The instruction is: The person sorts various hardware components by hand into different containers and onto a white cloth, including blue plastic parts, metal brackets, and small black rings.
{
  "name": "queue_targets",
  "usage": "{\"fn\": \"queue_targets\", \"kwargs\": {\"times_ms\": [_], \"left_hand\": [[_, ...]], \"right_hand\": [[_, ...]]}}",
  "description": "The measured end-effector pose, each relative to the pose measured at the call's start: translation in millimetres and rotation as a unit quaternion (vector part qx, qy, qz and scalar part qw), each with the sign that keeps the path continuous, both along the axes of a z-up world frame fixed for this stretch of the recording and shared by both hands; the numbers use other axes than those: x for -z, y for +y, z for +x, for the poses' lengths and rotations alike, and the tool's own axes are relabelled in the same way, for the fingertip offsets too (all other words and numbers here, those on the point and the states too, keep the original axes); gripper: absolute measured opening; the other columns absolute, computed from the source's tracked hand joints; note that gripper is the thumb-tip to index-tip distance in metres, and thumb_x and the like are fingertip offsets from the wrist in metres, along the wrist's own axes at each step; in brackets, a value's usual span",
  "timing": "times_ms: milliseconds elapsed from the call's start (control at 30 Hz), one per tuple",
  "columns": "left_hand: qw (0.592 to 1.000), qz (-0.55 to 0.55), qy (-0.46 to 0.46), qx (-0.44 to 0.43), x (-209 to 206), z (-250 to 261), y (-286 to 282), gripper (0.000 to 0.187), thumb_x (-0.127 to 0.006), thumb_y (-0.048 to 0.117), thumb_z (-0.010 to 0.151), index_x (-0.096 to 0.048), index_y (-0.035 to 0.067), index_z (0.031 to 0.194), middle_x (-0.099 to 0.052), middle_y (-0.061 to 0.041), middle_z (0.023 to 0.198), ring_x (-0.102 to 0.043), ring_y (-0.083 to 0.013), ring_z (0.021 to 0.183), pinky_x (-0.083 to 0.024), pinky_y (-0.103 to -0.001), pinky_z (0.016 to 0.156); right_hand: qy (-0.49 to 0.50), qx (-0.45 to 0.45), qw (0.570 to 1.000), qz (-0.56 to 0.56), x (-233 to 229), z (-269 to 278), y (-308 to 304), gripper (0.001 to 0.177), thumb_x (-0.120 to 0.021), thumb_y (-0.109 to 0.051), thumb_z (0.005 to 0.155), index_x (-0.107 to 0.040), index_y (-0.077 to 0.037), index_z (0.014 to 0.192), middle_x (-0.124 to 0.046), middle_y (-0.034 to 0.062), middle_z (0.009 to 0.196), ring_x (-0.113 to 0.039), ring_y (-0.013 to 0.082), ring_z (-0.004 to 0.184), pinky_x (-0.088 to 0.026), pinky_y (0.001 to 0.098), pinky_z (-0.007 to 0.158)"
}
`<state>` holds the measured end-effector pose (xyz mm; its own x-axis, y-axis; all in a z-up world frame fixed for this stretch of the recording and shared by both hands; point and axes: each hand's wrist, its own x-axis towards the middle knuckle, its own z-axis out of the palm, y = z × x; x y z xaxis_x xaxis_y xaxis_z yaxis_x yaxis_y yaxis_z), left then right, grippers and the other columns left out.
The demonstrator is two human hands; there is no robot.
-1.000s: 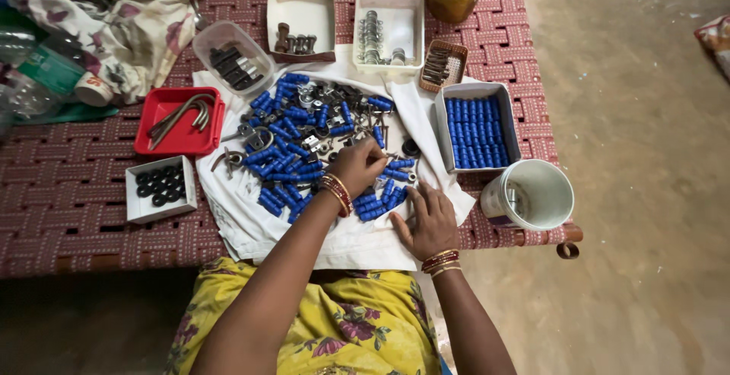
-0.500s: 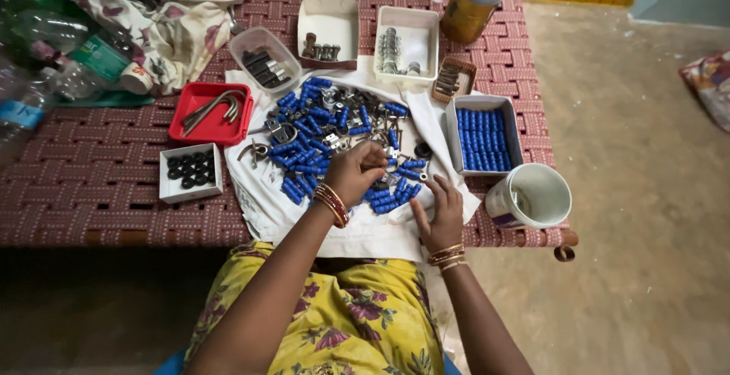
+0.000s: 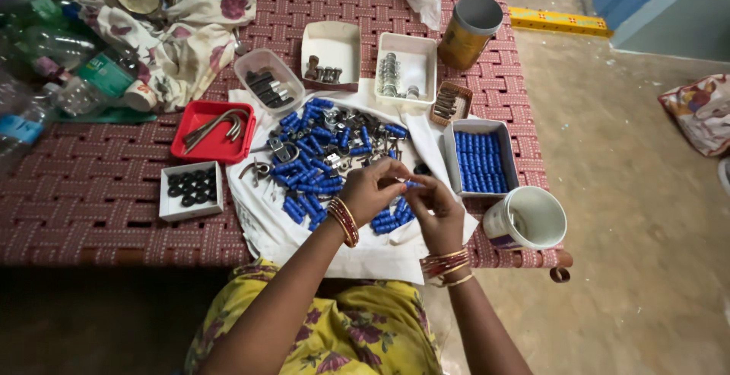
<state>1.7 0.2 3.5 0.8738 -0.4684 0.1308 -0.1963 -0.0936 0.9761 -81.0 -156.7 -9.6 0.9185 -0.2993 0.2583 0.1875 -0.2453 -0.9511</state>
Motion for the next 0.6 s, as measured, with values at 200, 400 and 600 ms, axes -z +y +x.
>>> {"fn": "queue_targets", "kwargs": {"times_ms": [200,400,600], "left_hand": [[0.989,0.074,-0.128,-0.03,13.4,23.1,-0.8,0.028,-0.077,0.022,0.086,-0.071,0.012,0.112,-0.077,-0.009,0.11,-0.074,-0.0258,0.104,-0.057,-0.037,0.091],[0.97,0.158,-0.187,0.001,45.4,54.5,-15.0,0.032,-0.079,0.026,0.084,-0.071,0.013,0.112,-0.074,-0.01,0.114,-0.066,-0.0332,0.112,-0.051,-0.043,0.099],[0.943,0.231,-0.235,0.048,71.9,97.2,-53.0,0.042,-0.079,0.023,0.081,-0.067,0.014,0.121,-0.063,-0.011,0.138,-0.051,-0.0352,0.133,-0.038,-0.047,0.112]], "right_hand": [[0.023,0.03,0.998,0.045,2.7,47.2,-74.7,0.015,-0.073,-0.001,0.093,-0.071,0.0,0.108,-0.076,0.0064,0.096,-0.072,0.0108,0.082,-0.059,0.0254,0.074],[-0.003,0.045,0.999,-0.001,-0.9,111.9,-151.9,0.011,-0.077,0.001,0.092,-0.068,0.003,0.098,-0.074,0.0091,0.091,-0.07,0.0142,0.079,-0.058,0.0277,0.073],[0.14,0.136,0.971,-0.139,-10.9,169.3,-169.3,0.022,-0.079,-0.008,0.085,-0.072,-0.005,0.106,-0.077,0.0071,0.092,-0.074,0.0138,0.081,-0.061,0.028,0.07]]}}
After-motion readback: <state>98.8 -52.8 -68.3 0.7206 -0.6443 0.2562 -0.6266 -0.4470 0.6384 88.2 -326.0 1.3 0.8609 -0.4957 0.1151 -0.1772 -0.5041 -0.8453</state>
